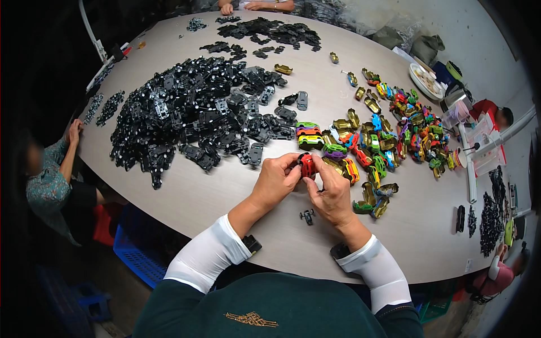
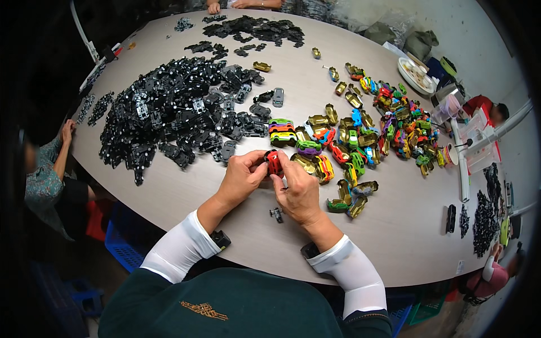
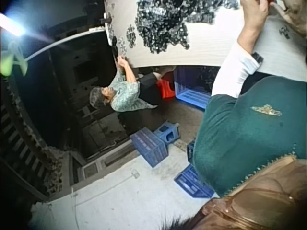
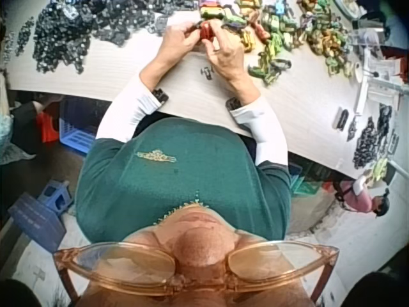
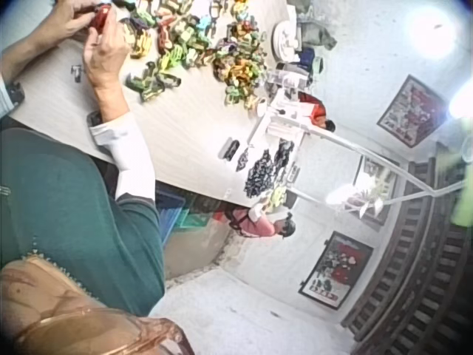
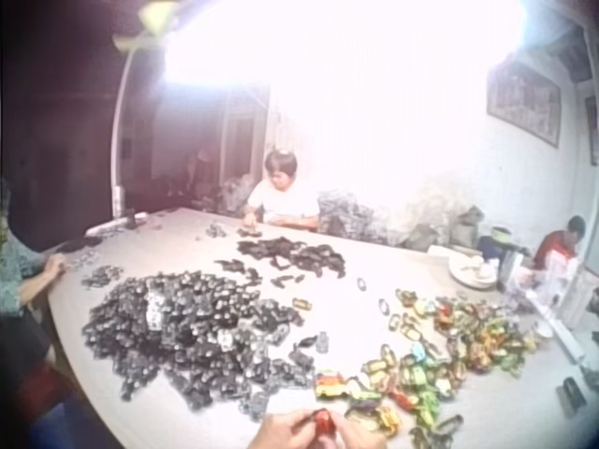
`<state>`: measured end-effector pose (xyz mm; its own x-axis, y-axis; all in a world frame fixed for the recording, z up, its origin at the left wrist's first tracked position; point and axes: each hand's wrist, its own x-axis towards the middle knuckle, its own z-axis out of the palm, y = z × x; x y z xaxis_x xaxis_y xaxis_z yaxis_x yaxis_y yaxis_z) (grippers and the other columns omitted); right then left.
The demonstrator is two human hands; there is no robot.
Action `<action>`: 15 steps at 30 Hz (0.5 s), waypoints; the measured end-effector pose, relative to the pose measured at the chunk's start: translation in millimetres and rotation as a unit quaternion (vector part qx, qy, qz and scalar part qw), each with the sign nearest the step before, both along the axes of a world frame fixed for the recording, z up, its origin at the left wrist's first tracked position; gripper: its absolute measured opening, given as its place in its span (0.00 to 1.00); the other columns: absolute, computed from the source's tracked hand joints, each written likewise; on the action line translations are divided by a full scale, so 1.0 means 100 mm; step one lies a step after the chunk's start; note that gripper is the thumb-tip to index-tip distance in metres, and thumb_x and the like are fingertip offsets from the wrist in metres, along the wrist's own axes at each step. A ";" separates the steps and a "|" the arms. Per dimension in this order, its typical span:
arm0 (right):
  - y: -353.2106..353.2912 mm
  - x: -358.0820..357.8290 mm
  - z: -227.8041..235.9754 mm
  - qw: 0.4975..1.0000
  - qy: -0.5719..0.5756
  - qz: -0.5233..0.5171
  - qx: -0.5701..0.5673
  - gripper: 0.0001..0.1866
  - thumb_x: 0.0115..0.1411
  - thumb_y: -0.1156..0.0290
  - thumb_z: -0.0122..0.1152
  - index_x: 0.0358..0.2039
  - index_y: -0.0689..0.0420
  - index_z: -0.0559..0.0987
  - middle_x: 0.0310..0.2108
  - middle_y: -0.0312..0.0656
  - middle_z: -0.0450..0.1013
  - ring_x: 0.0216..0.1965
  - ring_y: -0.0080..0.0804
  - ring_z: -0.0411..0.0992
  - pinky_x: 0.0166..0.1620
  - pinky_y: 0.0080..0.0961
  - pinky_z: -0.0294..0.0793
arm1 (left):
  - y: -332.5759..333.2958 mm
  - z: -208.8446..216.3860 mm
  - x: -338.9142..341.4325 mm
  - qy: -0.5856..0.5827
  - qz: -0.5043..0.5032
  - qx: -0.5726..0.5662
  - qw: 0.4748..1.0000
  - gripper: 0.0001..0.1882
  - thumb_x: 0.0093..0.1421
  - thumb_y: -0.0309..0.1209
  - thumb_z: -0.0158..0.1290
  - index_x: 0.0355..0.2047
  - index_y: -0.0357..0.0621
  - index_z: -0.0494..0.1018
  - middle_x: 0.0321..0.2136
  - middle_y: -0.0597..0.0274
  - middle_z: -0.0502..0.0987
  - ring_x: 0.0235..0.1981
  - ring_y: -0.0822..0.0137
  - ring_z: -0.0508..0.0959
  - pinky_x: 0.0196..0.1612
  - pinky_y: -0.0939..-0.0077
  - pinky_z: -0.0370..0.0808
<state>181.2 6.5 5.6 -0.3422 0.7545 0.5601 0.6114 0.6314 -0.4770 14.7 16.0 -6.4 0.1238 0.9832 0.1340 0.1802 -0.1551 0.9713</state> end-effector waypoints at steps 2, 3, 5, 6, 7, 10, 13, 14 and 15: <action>0.01 0.00 -0.01 1.000 0.005 0.000 0.003 0.32 0.47 0.77 0.67 0.55 0.62 0.69 0.28 0.48 0.72 0.28 0.45 0.74 0.31 0.36 0.74 | 0.00 0.00 0.00 0.007 0.001 0.011 1.000 0.12 0.60 0.20 0.48 0.43 0.31 0.75 0.30 0.60 0.81 0.30 0.76 0.80 0.33 0.81 0.80; 0.00 -0.01 -0.01 1.000 0.015 -0.001 -0.005 0.32 0.47 0.77 0.67 0.55 0.62 0.70 0.28 0.48 0.72 0.27 0.45 0.73 0.31 0.36 0.73 | 0.00 0.00 0.00 0.007 -0.003 0.018 1.000 0.12 0.60 0.20 0.48 0.43 0.31 0.75 0.30 0.60 0.81 0.30 0.76 0.80 0.34 0.80 0.80; -0.01 -0.02 0.03 0.999 0.037 -0.003 -0.020 0.32 0.47 0.77 0.67 0.55 0.61 0.70 0.29 0.48 0.73 0.27 0.45 0.73 0.31 0.36 0.73 | 0.00 0.02 0.01 0.007 -0.012 0.032 0.999 0.13 0.60 0.20 0.48 0.44 0.31 0.75 0.30 0.59 0.81 0.30 0.76 0.80 0.35 0.80 0.80; -0.01 -0.02 0.03 0.999 0.028 -0.004 -0.026 0.32 0.47 0.77 0.67 0.55 0.61 0.70 0.29 0.48 0.73 0.27 0.45 0.73 0.31 0.36 0.73 | 0.00 0.03 0.00 0.021 -0.015 0.044 0.999 0.13 0.60 0.20 0.48 0.44 0.31 0.75 0.30 0.59 0.81 0.31 0.75 0.80 0.35 0.80 0.80; -0.02 -0.01 0.03 0.999 0.020 -0.005 -0.032 0.32 0.47 0.78 0.67 0.56 0.61 0.70 0.29 0.48 0.73 0.28 0.45 0.74 0.31 0.36 0.73 | 0.00 0.04 -0.01 0.034 -0.018 0.056 0.998 0.13 0.60 0.19 0.48 0.45 0.31 0.75 0.31 0.59 0.81 0.31 0.75 0.80 0.36 0.80 0.80; -0.02 -0.01 0.04 0.999 0.015 -0.016 -0.037 0.33 0.47 0.79 0.66 0.56 0.59 0.70 0.30 0.48 0.73 0.29 0.44 0.74 0.32 0.36 0.74 | 0.02 -0.01 -0.01 0.000 -0.034 0.071 0.997 0.14 0.59 0.20 0.49 0.45 0.32 0.75 0.33 0.59 0.81 0.33 0.74 0.80 0.36 0.80 0.79; 0.01 0.01 0.02 0.999 0.030 0.004 -0.022 0.33 0.47 0.80 0.65 0.56 0.56 0.71 0.32 0.47 0.73 0.31 0.43 0.75 0.34 0.34 0.74 | 0.01 -0.02 -0.01 -0.068 -0.048 0.031 0.996 0.12 0.59 0.21 0.54 0.43 0.32 0.74 0.35 0.60 0.80 0.33 0.75 0.79 0.38 0.82 0.78; 0.03 0.02 0.01 0.999 0.036 0.015 -0.015 0.33 0.47 0.81 0.65 0.56 0.55 0.71 0.33 0.46 0.73 0.32 0.43 0.75 0.34 0.34 0.74 | 0.02 -0.02 -0.01 -0.090 -0.053 0.010 0.994 0.11 0.58 0.21 0.55 0.42 0.32 0.74 0.35 0.61 0.80 0.33 0.75 0.79 0.38 0.82 0.78; 0.03 0.02 0.01 0.999 0.042 0.006 -0.012 0.33 0.47 0.81 0.65 0.56 0.53 0.72 0.33 0.46 0.73 0.31 0.43 0.75 0.35 0.32 0.75 | 0.02 -0.02 0.00 -0.125 -0.046 -0.006 0.991 0.11 0.58 0.21 0.56 0.41 0.33 0.73 0.34 0.61 0.80 0.33 0.75 0.79 0.39 0.82 0.78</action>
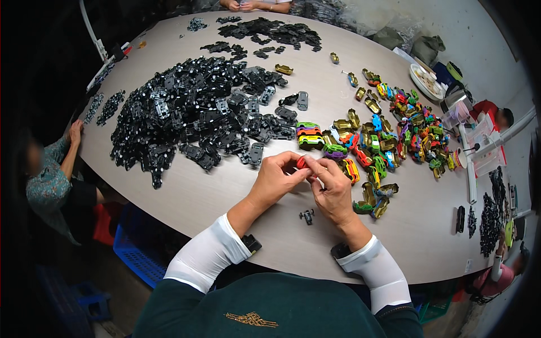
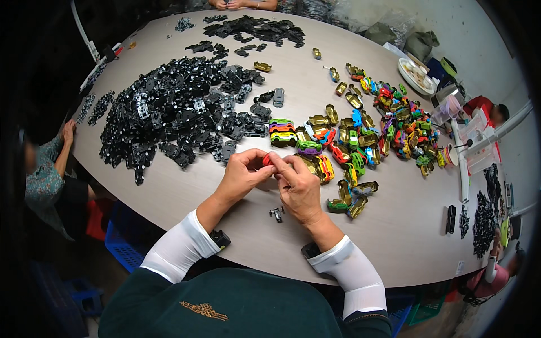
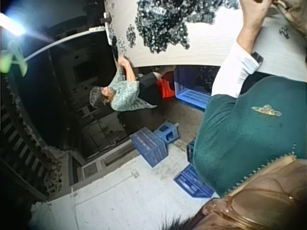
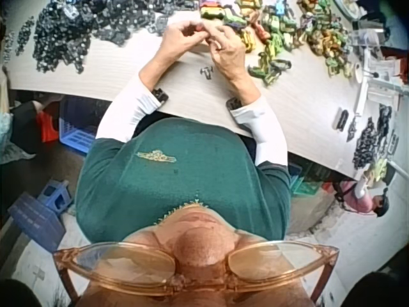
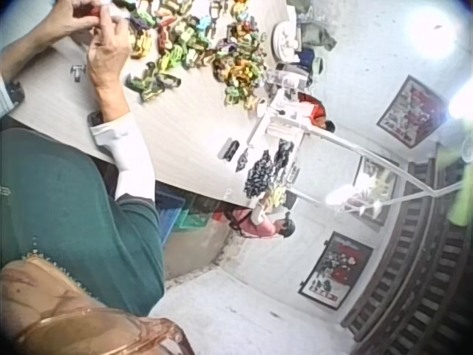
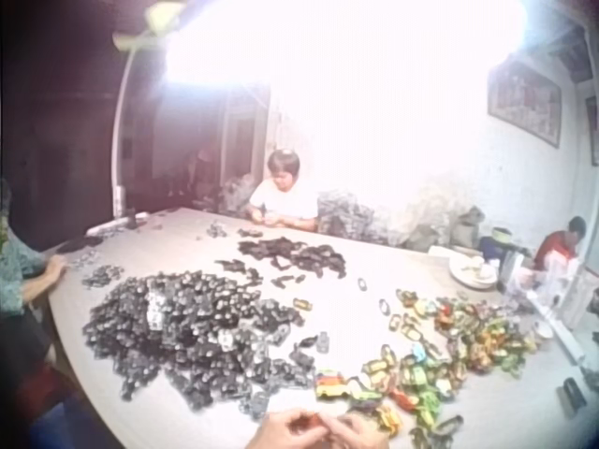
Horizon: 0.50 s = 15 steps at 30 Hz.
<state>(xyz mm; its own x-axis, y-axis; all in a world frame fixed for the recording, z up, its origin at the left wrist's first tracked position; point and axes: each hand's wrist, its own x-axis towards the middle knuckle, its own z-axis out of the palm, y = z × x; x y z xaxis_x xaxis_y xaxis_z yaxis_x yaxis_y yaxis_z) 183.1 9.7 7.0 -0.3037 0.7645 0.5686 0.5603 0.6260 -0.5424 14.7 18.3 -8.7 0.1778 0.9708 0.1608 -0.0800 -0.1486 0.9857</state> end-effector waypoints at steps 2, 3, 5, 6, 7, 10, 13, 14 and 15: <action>-0.01 -0.04 0.06 1.000 0.015 -0.014 0.003 0.33 0.47 0.81 0.65 0.56 0.50 0.72 0.33 0.44 0.72 0.31 0.43 0.75 0.36 0.30 0.75 | 0.02 -0.01 -0.01 -0.067 0.013 -0.037 0.997 0.10 0.57 0.22 0.59 0.39 0.35 0.72 0.33 0.63 0.79 0.34 0.76 0.78 0.40 0.83 0.77; -0.05 -0.06 0.13 0.996 0.029 -0.051 -0.061 0.28 0.51 0.79 0.65 0.55 0.57 0.72 0.34 0.43 0.74 0.30 0.34 0.75 0.38 0.25 0.75 | 0.04 -0.04 -0.03 -0.057 0.043 -0.066 0.995 0.11 0.55 0.21 0.60 0.37 0.38 0.70 0.35 0.62 0.77 0.36 0.77 0.77 0.41 0.83 0.77; 0.02 0.00 -0.03 0.954 0.198 -0.027 -0.224 0.24 0.54 0.78 0.64 0.52 0.62 0.72 0.35 0.43 0.75 0.30 0.27 0.74 0.37 0.22 0.74 | 0.06 -0.09 0.00 -0.147 0.016 -0.061 0.987 0.12 0.55 0.21 0.61 0.37 0.39 0.70 0.39 0.61 0.76 0.38 0.77 0.77 0.41 0.84 0.76; 0.05 0.02 -0.09 0.912 0.279 -0.014 -0.301 0.22 0.56 0.77 0.64 0.51 0.65 0.72 0.36 0.42 0.75 0.30 0.23 0.74 0.37 0.20 0.74 | 0.05 -0.10 0.02 -0.192 0.002 -0.058 0.980 0.13 0.54 0.21 0.61 0.37 0.39 0.70 0.40 0.60 0.76 0.39 0.77 0.76 0.41 0.84 0.76; 0.07 0.03 -0.10 0.890 0.310 -0.004 -0.334 0.19 0.59 0.74 0.63 0.48 0.69 0.72 0.35 0.40 0.76 0.31 0.16 0.73 0.34 0.15 0.72 | 0.04 -0.08 0.01 -0.155 -0.027 -0.065 0.985 0.13 0.54 0.20 0.61 0.38 0.40 0.69 0.44 0.59 0.74 0.41 0.75 0.76 0.43 0.83 0.76; 0.07 0.03 -0.11 0.916 0.319 -0.003 -0.244 0.18 0.58 0.76 0.62 0.49 0.66 0.73 0.33 0.36 0.76 0.26 0.12 0.69 0.28 0.12 0.68 | 0.01 -0.03 0.00 -0.042 -0.085 -0.056 0.994 0.14 0.55 0.21 0.61 0.39 0.40 0.69 0.43 0.59 0.75 0.41 0.73 0.77 0.44 0.79 0.77; 0.01 0.02 -0.02 0.959 0.213 -0.015 -0.184 0.20 0.53 0.79 0.64 0.48 0.62 0.75 0.32 0.35 0.75 0.18 0.12 0.59 0.22 0.15 0.62 | 0.01 0.06 -0.03 -0.086 -0.074 -0.100 0.988 0.14 0.60 0.25 0.56 0.46 0.40 0.70 0.43 0.59 0.76 0.39 0.74 0.77 0.42 0.78 0.78; 0.00 0.00 0.01 0.969 0.189 -0.011 -0.161 0.21 0.51 0.80 0.65 0.48 0.62 0.76 0.32 0.35 0.76 0.17 0.13 0.57 0.22 0.16 0.61 | 0.00 0.09 -0.03 -0.117 -0.073 -0.139 0.981 0.14 0.61 0.26 0.55 0.48 0.39 0.70 0.43 0.59 0.76 0.39 0.74 0.77 0.42 0.78 0.78; -0.03 -0.03 0.06 0.980 0.157 -0.012 -0.118 0.23 0.50 0.80 0.65 0.48 0.61 0.76 0.32 0.38 0.76 0.16 0.17 0.59 0.22 0.17 0.62 | 0.00 0.02 -0.03 -0.127 -0.087 -0.120 0.981 0.16 0.63 0.27 0.53 0.52 0.39 0.70 0.43 0.61 0.76 0.39 0.75 0.77 0.40 0.81 0.78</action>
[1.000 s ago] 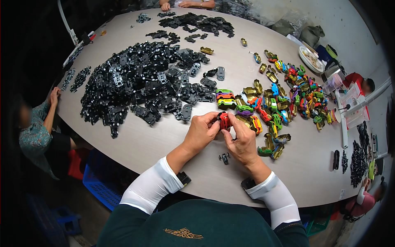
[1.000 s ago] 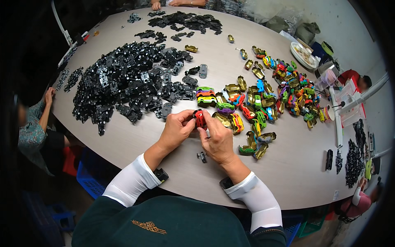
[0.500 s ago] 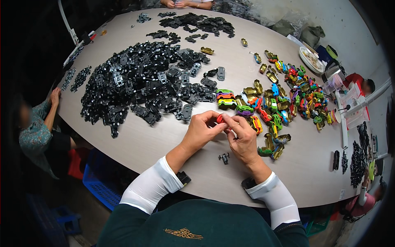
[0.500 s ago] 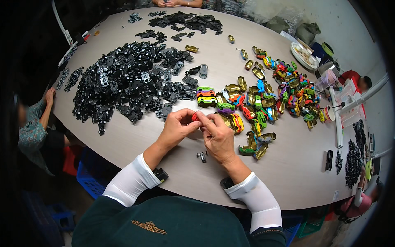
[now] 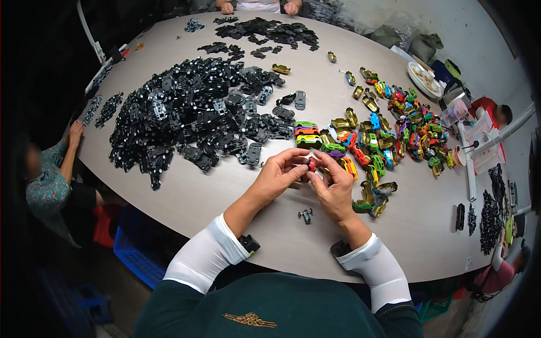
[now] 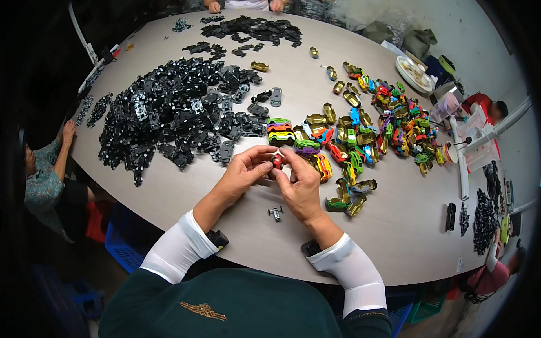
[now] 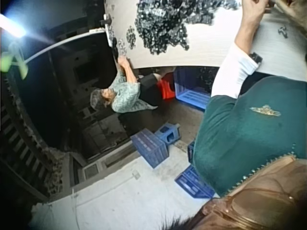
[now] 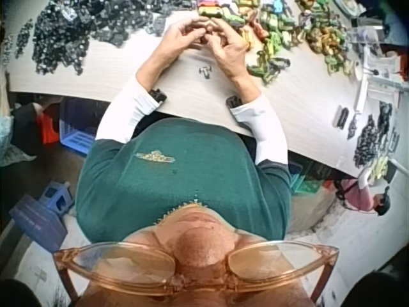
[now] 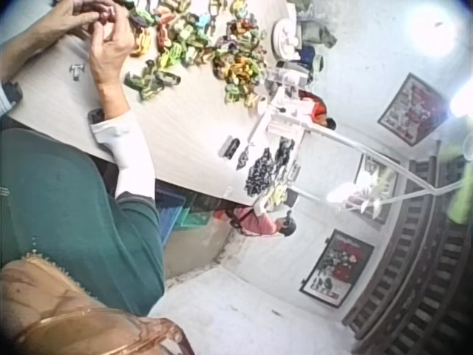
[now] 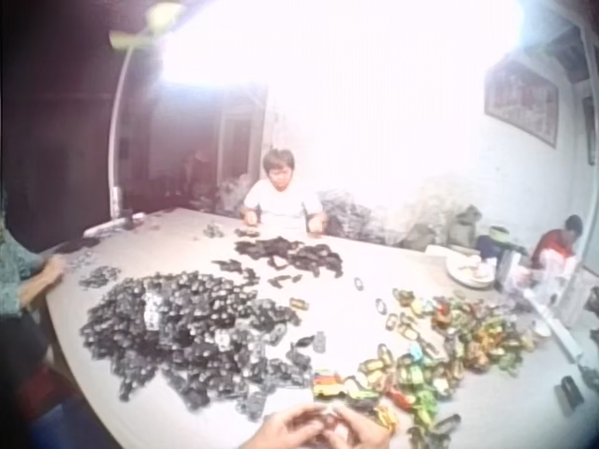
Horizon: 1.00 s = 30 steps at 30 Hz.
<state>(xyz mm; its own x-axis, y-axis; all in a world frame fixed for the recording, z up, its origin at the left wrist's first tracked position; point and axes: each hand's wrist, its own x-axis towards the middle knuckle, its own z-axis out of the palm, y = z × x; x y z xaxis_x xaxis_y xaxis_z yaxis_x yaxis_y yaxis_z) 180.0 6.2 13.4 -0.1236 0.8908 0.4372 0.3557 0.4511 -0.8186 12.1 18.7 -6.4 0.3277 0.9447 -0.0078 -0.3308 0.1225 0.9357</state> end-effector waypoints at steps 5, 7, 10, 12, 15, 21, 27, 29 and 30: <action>-0.01 0.02 -0.01 0.997 -0.058 0.005 0.054 0.21 0.50 0.79 0.65 0.48 0.60 0.77 0.32 0.43 0.76 0.20 0.27 0.68 0.24 0.22 0.67 | 0.00 0.03 -0.05 -0.026 -0.035 -0.070 0.997 0.17 0.63 0.28 0.53 0.53 0.39 0.71 0.43 0.62 0.77 0.40 0.75 0.77 0.40 0.83 0.78; 0.00 0.01 -0.02 0.994 -0.069 0.009 0.081 0.21 0.50 0.80 0.66 0.47 0.61 0.77 0.32 0.44 0.76 0.23 0.31 0.70 0.26 0.24 0.69 | 0.00 0.01 -0.05 -0.052 -0.033 -0.075 0.995 0.17 0.63 0.28 0.53 0.53 0.38 0.71 0.44 0.62 0.77 0.41 0.75 0.77 0.40 0.82 0.78; 0.02 0.01 -0.03 0.991 -0.076 0.011 0.107 0.21 0.50 0.80 0.66 0.47 0.61 0.77 0.33 0.46 0.76 0.28 0.35 0.74 0.30 0.26 0.72 | 0.00 0.00 -0.04 -0.071 -0.031 -0.077 0.994 0.17 0.63 0.27 0.52 0.53 0.38 0.70 0.44 0.61 0.77 0.42 0.73 0.78 0.41 0.81 0.78; 0.01 0.01 -0.03 0.992 -0.071 0.010 0.103 0.21 0.50 0.81 0.66 0.47 0.61 0.77 0.34 0.47 0.76 0.30 0.37 0.75 0.33 0.27 0.74 | 0.01 -0.02 -0.03 -0.089 -0.033 -0.077 0.993 0.17 0.63 0.26 0.52 0.53 0.37 0.70 0.45 0.60 0.77 0.42 0.72 0.78 0.42 0.79 0.79; -0.05 0.01 0.06 0.999 -0.032 -0.022 -0.004 0.21 0.50 0.81 0.66 0.47 0.61 0.77 0.34 0.48 0.76 0.33 0.40 0.76 0.35 0.28 0.75 | 0.00 -0.01 -0.04 -0.133 -0.028 -0.094 0.986 0.17 0.63 0.26 0.52 0.53 0.37 0.70 0.46 0.59 0.76 0.43 0.71 0.78 0.44 0.76 0.79; 0.01 0.00 0.00 0.989 -0.084 0.007 0.124 0.20 0.51 0.80 0.65 0.46 0.59 0.78 0.32 0.45 0.74 0.29 0.36 0.74 0.32 0.28 0.74 | -0.02 0.03 -0.04 -0.047 -0.019 -0.079 0.996 0.17 0.63 0.27 0.53 0.52 0.38 0.71 0.45 0.61 0.77 0.43 0.72 0.78 0.42 0.78 0.79; 0.03 0.02 -0.05 0.989 -0.092 0.000 0.115 0.18 0.51 0.79 0.66 0.45 0.59 0.79 0.31 0.41 0.74 0.26 0.29 0.73 0.28 0.24 0.73 | 0.00 0.03 -0.05 0.006 -0.020 -0.075 0.997 0.16 0.61 0.27 0.55 0.49 0.38 0.72 0.44 0.59 0.77 0.39 0.72 0.79 0.39 0.77 0.80; 0.03 0.05 -0.06 0.999 -0.009 0.023 -0.028 0.19 0.52 0.78 0.66 0.46 0.60 0.78 0.30 0.38 0.73 0.24 0.21 0.70 0.26 0.19 0.70 | 0.03 -0.02 -0.06 -0.016 -0.015 -0.051 0.998 0.15 0.60 0.27 0.56 0.48 0.38 0.73 0.41 0.59 0.78 0.36 0.71 0.80 0.38 0.77 0.80; 0.03 0.06 -0.06 0.994 0.033 0.034 -0.099 0.19 0.52 0.77 0.67 0.46 0.61 0.78 0.30 0.36 0.73 0.23 0.18 0.69 0.24 0.17 0.68 | 0.03 -0.04 -0.07 -0.027 -0.013 -0.039 0.999 0.15 0.60 0.27 0.57 0.47 0.38 0.73 0.40 0.59 0.78 0.35 0.70 0.80 0.38 0.76 0.80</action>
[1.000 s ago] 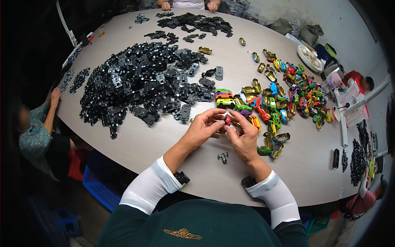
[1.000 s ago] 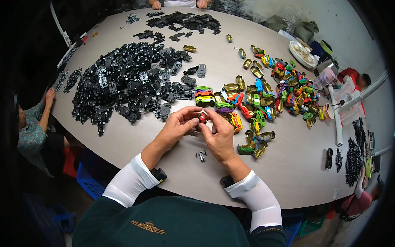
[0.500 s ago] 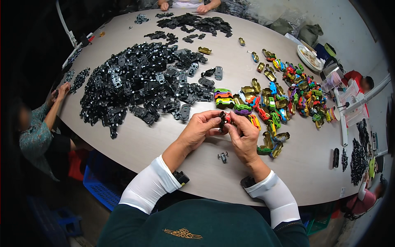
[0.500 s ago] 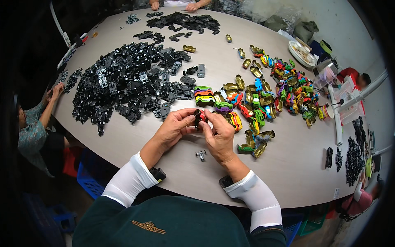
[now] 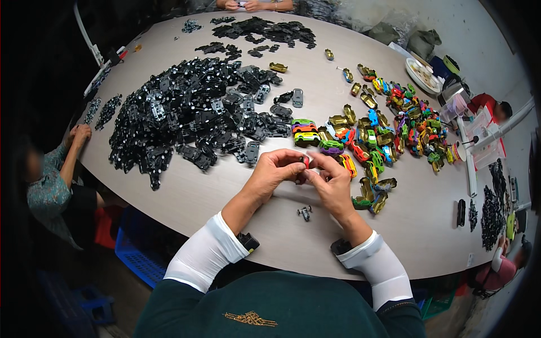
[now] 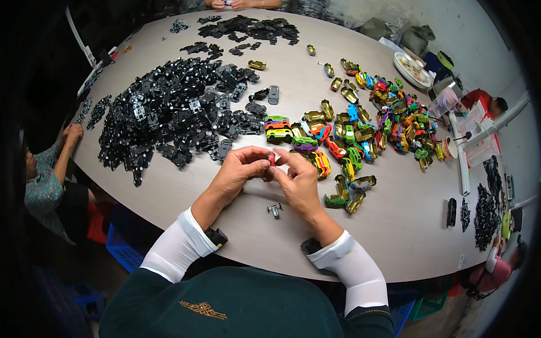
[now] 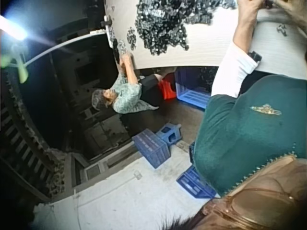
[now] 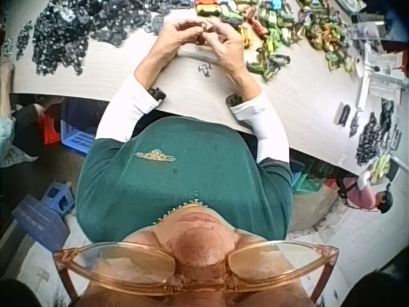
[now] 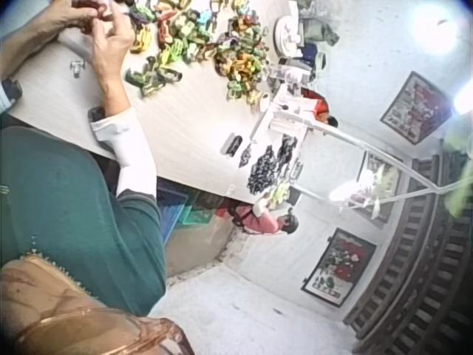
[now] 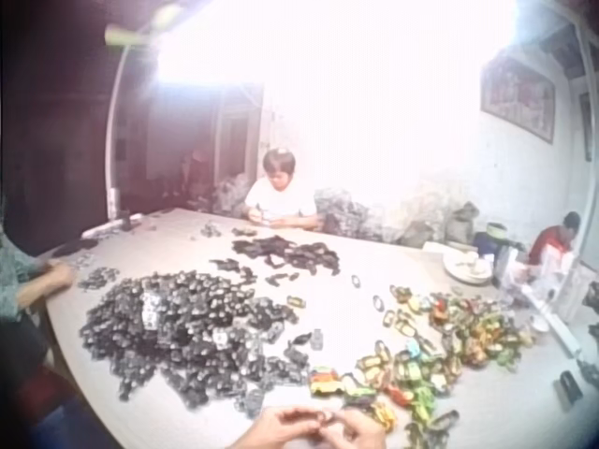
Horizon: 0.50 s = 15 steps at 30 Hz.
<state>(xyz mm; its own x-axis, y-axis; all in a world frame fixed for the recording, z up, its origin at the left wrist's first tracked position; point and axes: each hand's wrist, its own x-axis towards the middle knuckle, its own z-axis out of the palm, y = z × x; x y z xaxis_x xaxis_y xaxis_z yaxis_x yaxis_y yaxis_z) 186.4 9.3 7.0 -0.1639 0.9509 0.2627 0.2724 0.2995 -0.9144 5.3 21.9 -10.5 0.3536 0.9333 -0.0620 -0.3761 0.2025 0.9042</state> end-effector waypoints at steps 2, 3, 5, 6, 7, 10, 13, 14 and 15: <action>0.04 0.02 0.03 0.982 0.117 0.010 -0.147 0.19 0.52 0.76 0.68 0.46 0.63 0.76 0.30 0.34 0.72 0.22 0.13 0.67 0.24 0.13 0.66 | 0.00 0.01 0.00 -0.067 0.035 -0.024 0.997 0.14 0.59 0.27 0.58 0.45 0.39 0.73 0.36 0.61 0.78 0.31 0.70 0.79 0.35 0.77 0.80; 0.07 0.03 0.06 0.960 0.174 0.015 -0.219 0.20 0.53 0.75 0.68 0.46 0.64 0.76 0.30 0.32 0.72 0.22 0.11 0.65 0.23 0.12 0.65 | 0.00 0.02 -0.01 -0.100 0.053 -0.035 0.993 0.13 0.58 0.27 0.59 0.44 0.40 0.73 0.33 0.62 0.78 0.29 0.70 0.79 0.33 0.77 0.80; 0.11 0.10 0.12 0.929 0.197 0.053 -0.309 0.17 0.57 0.74 0.64 0.46 0.64 0.74 0.31 0.35 0.72 0.23 0.16 0.67 0.24 0.13 0.68 | 0.00 0.13 -0.04 -0.060 0.055 -0.085 0.993 0.12 0.60 0.28 0.57 0.44 0.41 0.73 0.30 0.66 0.76 0.29 0.75 0.76 0.29 0.82 0.75; 0.13 0.12 0.12 0.905 0.234 0.073 -0.347 0.16 0.58 0.73 0.62 0.46 0.63 0.74 0.31 0.35 0.72 0.24 0.17 0.68 0.25 0.14 0.69 | 0.02 0.11 -0.04 -0.075 0.045 -0.084 0.993 0.12 0.61 0.28 0.56 0.44 0.42 0.73 0.30 0.67 0.75 0.28 0.76 0.75 0.28 0.83 0.73; 0.14 0.14 0.11 0.879 0.270 0.092 -0.383 0.15 0.59 0.73 0.61 0.46 0.63 0.74 0.31 0.36 0.72 0.24 0.19 0.69 0.25 0.14 0.70 | 0.03 0.08 -0.04 -0.091 0.034 -0.083 0.992 0.11 0.61 0.29 0.56 0.44 0.42 0.73 0.30 0.67 0.75 0.28 0.77 0.74 0.27 0.84 0.71; 0.11 0.14 0.08 0.875 0.288 0.119 -0.371 0.10 0.63 0.72 0.56 0.43 0.61 0.73 0.32 0.38 0.72 0.27 0.23 0.70 0.27 0.18 0.73 | 0.02 0.05 -0.02 -0.084 0.023 -0.100 0.991 0.10 0.63 0.32 0.54 0.43 0.42 0.74 0.30 0.68 0.75 0.27 0.79 0.70 0.26 0.85 0.68; 0.06 0.08 0.15 0.883 0.277 0.117 -0.360 0.10 0.64 0.70 0.54 0.43 0.59 0.71 0.30 0.37 0.71 0.24 0.21 0.69 0.24 0.17 0.72 | 0.03 0.02 -0.01 -0.080 0.014 -0.120 0.989 0.10 0.64 0.33 0.54 0.42 0.41 0.73 0.30 0.68 0.75 0.26 0.78 0.71 0.25 0.85 0.69; 0.05 0.07 0.18 0.886 0.271 0.115 -0.358 0.10 0.65 0.70 0.54 0.43 0.59 0.70 0.28 0.37 0.71 0.23 0.21 0.68 0.23 0.17 0.71 | 0.03 0.00 -0.02 -0.080 0.010 -0.126 0.989 0.11 0.64 0.34 0.54 0.41 0.41 0.73 0.30 0.67 0.75 0.26 0.78 0.72 0.25 0.85 0.70; 0.05 0.09 0.17 0.888 0.264 0.120 -0.356 0.10 0.65 0.69 0.53 0.44 0.59 0.69 0.27 0.36 0.71 0.22 0.19 0.67 0.22 0.16 0.69 | 0.03 0.01 -0.02 -0.075 -0.005 -0.132 0.988 0.11 0.64 0.35 0.54 0.40 0.41 0.73 0.30 0.66 0.75 0.25 0.78 0.73 0.24 0.85 0.70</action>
